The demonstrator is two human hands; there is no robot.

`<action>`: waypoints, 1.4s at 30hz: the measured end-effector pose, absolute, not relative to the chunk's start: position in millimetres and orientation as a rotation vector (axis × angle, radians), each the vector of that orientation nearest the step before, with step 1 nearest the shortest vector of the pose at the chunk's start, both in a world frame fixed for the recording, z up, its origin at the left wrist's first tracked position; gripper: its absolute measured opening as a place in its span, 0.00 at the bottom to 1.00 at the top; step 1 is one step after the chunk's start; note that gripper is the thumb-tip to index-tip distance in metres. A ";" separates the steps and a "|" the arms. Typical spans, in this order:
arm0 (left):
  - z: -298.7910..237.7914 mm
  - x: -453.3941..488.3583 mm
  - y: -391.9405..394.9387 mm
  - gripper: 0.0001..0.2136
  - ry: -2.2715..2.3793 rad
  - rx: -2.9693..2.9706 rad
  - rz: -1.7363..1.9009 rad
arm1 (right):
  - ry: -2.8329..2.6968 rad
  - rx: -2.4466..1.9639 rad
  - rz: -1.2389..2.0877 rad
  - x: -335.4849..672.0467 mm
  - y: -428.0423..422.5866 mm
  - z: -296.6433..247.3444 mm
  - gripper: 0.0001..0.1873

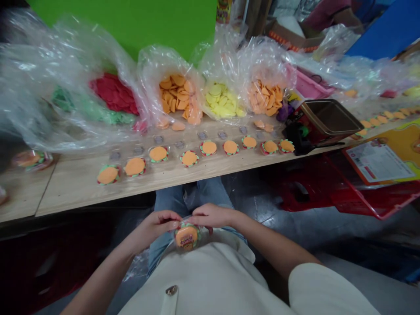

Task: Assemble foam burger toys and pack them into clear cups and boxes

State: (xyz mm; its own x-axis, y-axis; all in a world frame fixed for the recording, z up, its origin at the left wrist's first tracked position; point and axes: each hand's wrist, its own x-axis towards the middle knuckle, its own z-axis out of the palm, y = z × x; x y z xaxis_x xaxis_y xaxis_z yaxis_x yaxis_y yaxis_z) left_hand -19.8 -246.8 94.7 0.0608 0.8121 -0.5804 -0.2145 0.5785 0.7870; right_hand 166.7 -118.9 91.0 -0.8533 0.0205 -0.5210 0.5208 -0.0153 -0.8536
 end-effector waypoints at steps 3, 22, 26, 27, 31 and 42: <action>91.7 -11.6 -239.5 0.09 1.276 0.590 0.841 | 2.011 0.528 -1.865 170.9 -112.6 86.1 0.20; 82.5 39.0 -260.6 0.09 1.326 0.401 1.056 | 2.489 0.276 -1.439 176.3 -134.7 103.4 0.13; 83.6 36.6 -256.5 0.09 1.337 0.440 1.045 | 2.476 0.411 -1.597 185.1 -133.2 91.0 0.13; 83.2 34.9 -255.2 0.10 1.333 0.412 1.064 | 2.444 0.507 -1.674 185.8 -130.7 87.0 0.14; 84.2 27.9 -246.7 0.11 1.274 0.198 1.221 | 2.408 1.082 -1.985 180.7 -123.8 76.4 0.17; 101.1 18.2 -235.8 0.11 1.328 0.359 1.013 | 2.667 0.671 -1.580 189.8 -131.7 96.5 0.08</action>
